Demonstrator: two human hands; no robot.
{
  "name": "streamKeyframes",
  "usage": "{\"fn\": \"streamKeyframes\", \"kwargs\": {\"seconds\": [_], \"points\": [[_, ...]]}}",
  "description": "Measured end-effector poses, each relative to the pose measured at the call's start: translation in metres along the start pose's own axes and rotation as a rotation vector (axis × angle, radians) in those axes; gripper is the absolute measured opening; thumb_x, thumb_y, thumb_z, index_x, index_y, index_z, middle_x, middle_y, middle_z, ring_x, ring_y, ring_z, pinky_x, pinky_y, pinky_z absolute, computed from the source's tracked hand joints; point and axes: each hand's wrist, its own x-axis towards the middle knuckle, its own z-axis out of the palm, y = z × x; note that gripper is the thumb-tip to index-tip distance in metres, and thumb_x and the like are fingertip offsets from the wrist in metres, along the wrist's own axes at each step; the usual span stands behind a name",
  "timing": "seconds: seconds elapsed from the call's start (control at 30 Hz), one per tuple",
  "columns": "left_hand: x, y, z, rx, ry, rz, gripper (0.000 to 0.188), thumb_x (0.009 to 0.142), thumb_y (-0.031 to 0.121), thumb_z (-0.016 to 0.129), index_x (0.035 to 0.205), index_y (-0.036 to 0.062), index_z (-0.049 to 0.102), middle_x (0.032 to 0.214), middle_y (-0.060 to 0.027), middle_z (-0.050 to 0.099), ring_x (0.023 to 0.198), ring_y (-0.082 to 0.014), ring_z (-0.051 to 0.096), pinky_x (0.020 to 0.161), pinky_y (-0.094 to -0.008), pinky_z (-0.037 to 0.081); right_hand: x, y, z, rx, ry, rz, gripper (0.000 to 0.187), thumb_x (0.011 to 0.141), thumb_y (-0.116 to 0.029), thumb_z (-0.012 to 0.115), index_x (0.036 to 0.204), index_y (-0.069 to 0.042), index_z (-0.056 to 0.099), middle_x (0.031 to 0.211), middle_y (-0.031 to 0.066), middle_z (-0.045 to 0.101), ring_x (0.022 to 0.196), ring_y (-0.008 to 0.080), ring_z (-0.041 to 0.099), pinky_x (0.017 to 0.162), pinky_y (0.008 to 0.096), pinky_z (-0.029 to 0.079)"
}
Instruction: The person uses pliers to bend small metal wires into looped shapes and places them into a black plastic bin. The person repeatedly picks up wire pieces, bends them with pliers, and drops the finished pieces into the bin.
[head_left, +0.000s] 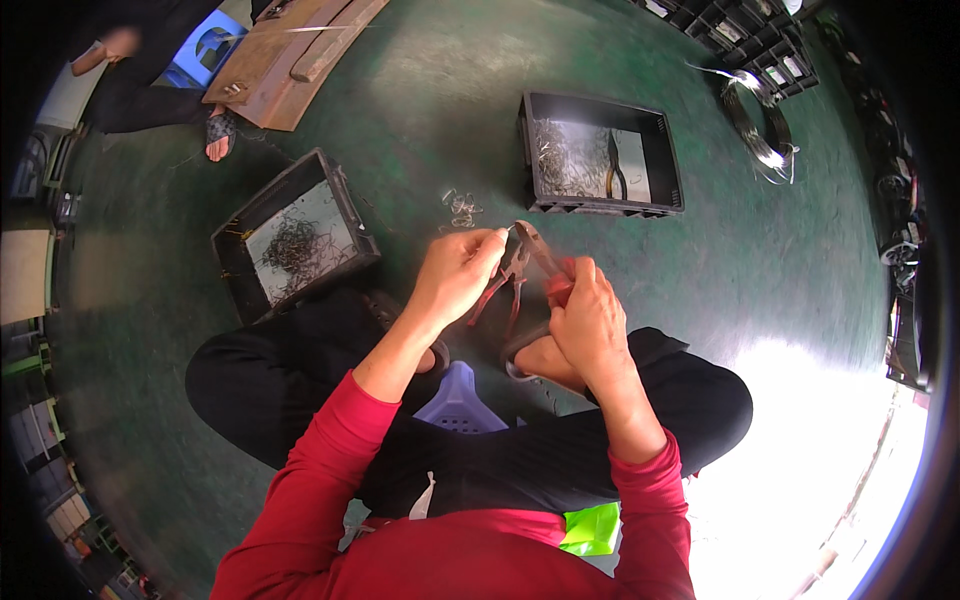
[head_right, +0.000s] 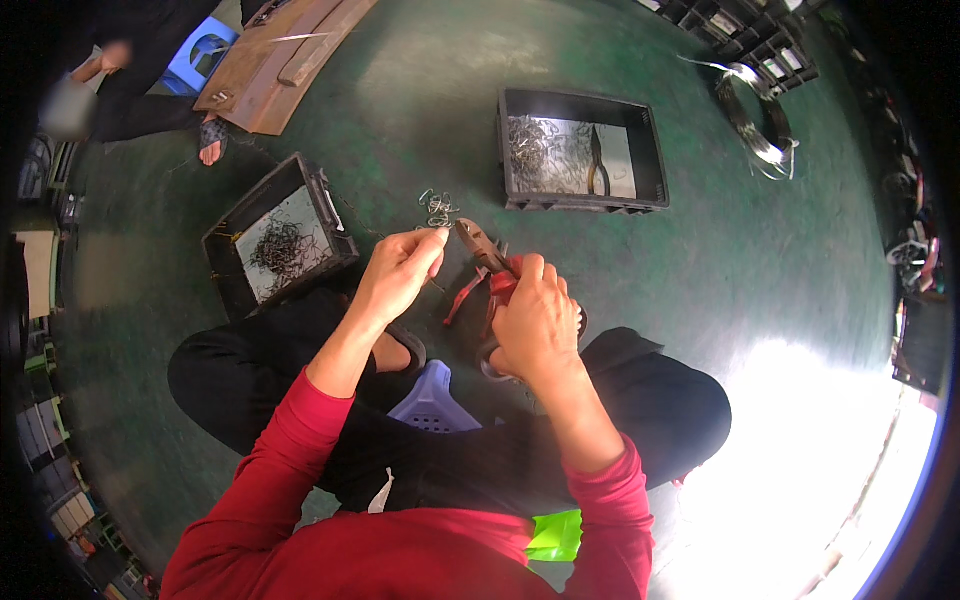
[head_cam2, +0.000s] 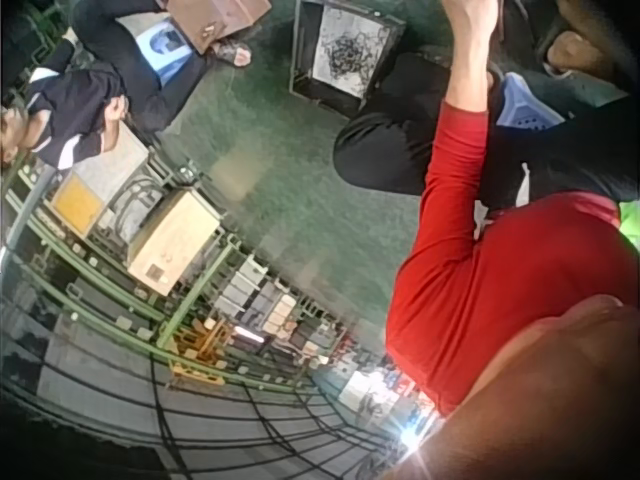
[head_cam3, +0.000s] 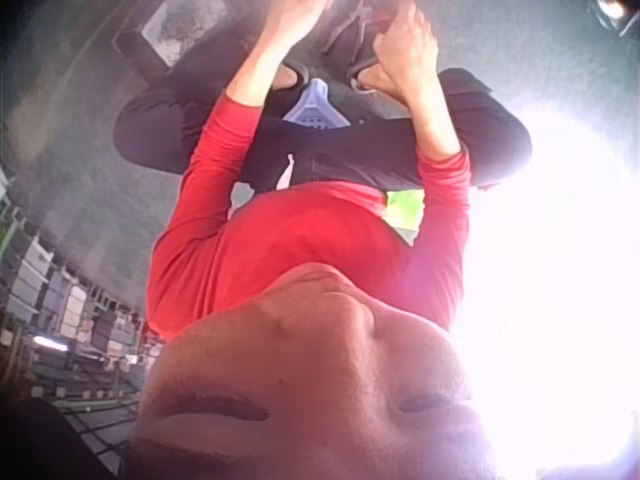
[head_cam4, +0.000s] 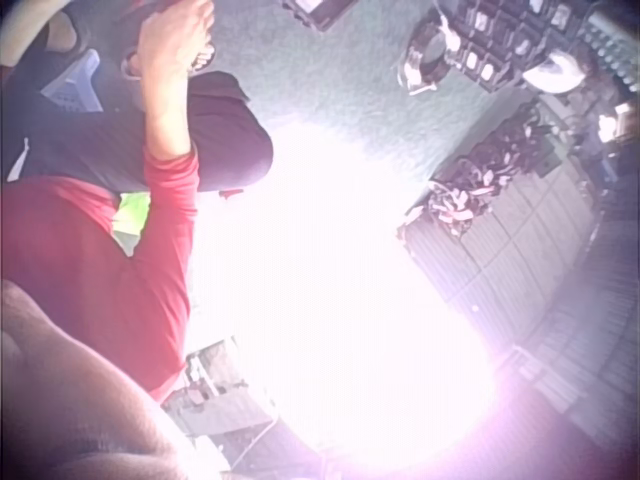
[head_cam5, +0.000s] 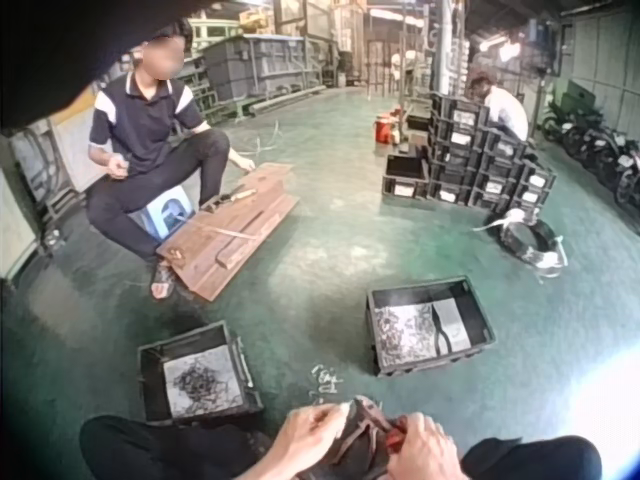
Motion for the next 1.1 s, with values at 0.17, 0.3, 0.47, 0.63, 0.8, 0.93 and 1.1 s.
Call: {"fn": "streamKeyframes", "kwargs": {"seconds": [0.17,0.3,0.47,0.63,0.8,0.93,1.1], "points": [[0.002,0.006,-0.014,0.222,0.010,0.048,0.036,0.097,0.030,0.055,0.081,-0.0002,0.065,0.063,-0.0024,0.059,0.058,-0.0079,0.053,0.055,-0.0257,0.042,0.005,0.004,-0.005,0.145,-0.166,0.041,0.036,0.087,-0.024,0.065,0.108,0.003,0.052,0.100,0.0266,0.063,0.099,0.0428,0.060,0.082,0.0455,0.047],[0.000,0.005,-0.014,0.214,0.061,0.306,0.022,0.093,0.018,0.062,0.103,-0.0015,0.068,0.075,-0.0062,0.067,0.063,-0.0093,0.061,0.060,-0.0237,0.050,0.004,0.004,-0.003,0.145,-0.163,0.015,0.040,0.087,-0.028,0.066,0.109,0.003,0.053,0.100,0.0269,0.064,0.100,0.0431,0.059,0.083,0.0445,0.047],[-0.001,0.003,-0.018,0.120,-0.004,0.143,0.022,0.094,0.013,0.061,0.109,-0.0013,0.067,0.075,-0.0058,0.067,0.061,-0.0077,0.060,0.056,-0.0220,0.050,0.003,0.006,-0.008,0.336,-0.316,0.005,0.041,0.088,-0.031,0.066,0.110,0.003,0.056,0.095,0.0225,0.065,0.093,0.0357,0.063,0.082,0.0401,0.047],[0.006,0.003,-0.028,-0.291,-0.118,-0.011,0.023,0.094,0.012,0.059,0.110,-0.0010,0.067,0.072,-0.0031,0.063,0.058,-0.0078,0.057,0.053,-0.0214,0.047,0.005,0.005,-0.018,0.430,-0.499,0.010,0.045,0.089,-0.037,0.063,0.111,0.002,0.056,0.094,0.0203,0.065,0.089,0.0316,0.063,0.081,0.0378,0.047],[0.004,0.004,-0.028,-0.354,-0.185,-0.092,0.024,0.093,0.013,0.060,0.109,-0.0029,0.067,0.072,-0.0031,0.062,0.059,-0.0085,0.056,0.054,-0.0218,0.045,0.003,0.002,-0.021,0.455,-0.516,0.018,0.037,0.091,-0.032,0.063,0.106,0.001,0.058,0.084,0.0102,0.062,0.081,0.0174,0.057,0.077,0.0315,0.046],[0.004,0.005,-0.028,-0.399,-0.229,-0.120,0.025,0.093,0.014,0.060,0.110,-0.0035,0.067,0.071,-0.0028,0.061,0.058,-0.0088,0.053,0.053,-0.0227,0.043,0.004,0.001,-0.022,0.444,-0.521,0.019,0.036,0.091,-0.032,0.063,0.104,0.001,0.058,0.082,0.0093,0.061,0.079,0.0171,0.056,0.076,0.0317,0.046],[0.005,0.005,-0.028,-0.393,-0.237,-0.125,0.024,0.093,0.012,0.059,0.110,-0.0036,0.066,0.069,-0.0015,0.058,0.056,-0.0079,0.049,0.052,-0.0225,0.040,0.003,0.001,-0.022,0.457,-0.510,0.018,0.036,0.091,-0.033,0.063,0.103,0.001,0.058,0.082,0.0109,0.062,0.079,0.0185,0.057,0.075,0.0324,0.046]]}}
